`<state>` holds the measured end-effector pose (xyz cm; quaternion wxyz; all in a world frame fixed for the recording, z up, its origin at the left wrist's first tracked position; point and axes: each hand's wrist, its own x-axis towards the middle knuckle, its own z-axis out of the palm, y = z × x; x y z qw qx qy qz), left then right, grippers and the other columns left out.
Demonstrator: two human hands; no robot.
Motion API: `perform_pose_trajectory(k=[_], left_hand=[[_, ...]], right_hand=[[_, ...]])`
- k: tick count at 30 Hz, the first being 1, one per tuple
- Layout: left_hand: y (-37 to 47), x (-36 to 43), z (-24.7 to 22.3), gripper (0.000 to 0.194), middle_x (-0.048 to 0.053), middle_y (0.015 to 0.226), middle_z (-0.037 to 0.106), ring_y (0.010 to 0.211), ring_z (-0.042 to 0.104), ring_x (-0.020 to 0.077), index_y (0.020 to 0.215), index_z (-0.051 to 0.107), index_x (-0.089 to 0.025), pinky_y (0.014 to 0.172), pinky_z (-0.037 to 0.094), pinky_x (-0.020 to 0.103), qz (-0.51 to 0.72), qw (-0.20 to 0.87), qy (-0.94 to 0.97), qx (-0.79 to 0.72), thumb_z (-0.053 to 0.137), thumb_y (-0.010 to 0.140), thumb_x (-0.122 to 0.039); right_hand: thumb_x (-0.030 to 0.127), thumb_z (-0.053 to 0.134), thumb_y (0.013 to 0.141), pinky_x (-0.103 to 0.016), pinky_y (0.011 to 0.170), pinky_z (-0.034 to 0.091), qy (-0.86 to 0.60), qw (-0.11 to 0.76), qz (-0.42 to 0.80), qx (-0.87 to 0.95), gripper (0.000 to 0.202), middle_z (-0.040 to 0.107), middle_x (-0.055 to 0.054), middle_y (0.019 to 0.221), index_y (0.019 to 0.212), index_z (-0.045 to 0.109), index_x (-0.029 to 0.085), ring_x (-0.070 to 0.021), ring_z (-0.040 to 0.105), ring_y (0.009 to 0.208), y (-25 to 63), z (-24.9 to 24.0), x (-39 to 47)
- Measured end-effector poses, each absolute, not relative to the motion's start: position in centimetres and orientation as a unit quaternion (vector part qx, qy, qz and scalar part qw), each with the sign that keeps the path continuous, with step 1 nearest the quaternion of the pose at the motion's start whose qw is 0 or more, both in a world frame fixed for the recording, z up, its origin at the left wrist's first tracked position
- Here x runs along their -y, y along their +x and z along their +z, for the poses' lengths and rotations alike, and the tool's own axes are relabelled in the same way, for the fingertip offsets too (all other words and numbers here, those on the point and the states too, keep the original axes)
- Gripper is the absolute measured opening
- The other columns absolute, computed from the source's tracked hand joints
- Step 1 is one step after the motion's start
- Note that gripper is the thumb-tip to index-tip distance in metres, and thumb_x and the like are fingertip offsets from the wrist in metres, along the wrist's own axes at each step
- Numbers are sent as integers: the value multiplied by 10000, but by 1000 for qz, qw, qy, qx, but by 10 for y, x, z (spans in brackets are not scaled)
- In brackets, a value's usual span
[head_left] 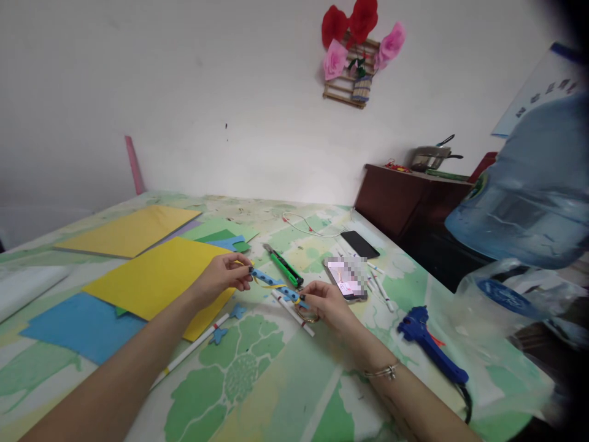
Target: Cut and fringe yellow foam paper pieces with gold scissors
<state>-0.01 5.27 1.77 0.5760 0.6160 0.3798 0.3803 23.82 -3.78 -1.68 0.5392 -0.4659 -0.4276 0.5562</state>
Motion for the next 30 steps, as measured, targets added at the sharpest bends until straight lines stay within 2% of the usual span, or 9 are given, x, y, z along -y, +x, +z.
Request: perform_pose_trajectory(k=[8,12,24,30], left_hand=[[1,-53,20,213,27,606,653,502,617,132,786,601,-147,484,481,217,382,558,621,-396,686,667,-303],[0,-51,22,219,34,622,662,514,626,139,791,610,-151,495,490,222,382,553,624,-398,689,662,-309],[0,-52,20,192,30,600,655,509,620,139,777,614,-155,484,486,217,383,550,631,-390,681,675,-303],[0,-51,20,193,31,602,656,509,623,144,772,611,-154,484,488,222,383,548,632,-392,682,674,-303]], right_hand=[[222,724,577,-232,458,416,-460,527,581,416,188,605,-8,582,638,562,147,-116,566,474,235,-10,40],[223,723,572,-219,433,394,-466,523,582,414,188,606,-8,590,644,567,149,-119,569,472,235,-8,41],[253,741,572,-231,476,432,-469,519,580,417,216,618,-9,616,655,570,150,-139,606,517,235,-11,40],[255,742,567,-199,425,393,-468,517,583,417,218,628,-14,625,669,581,150,-133,602,505,235,-9,42]])
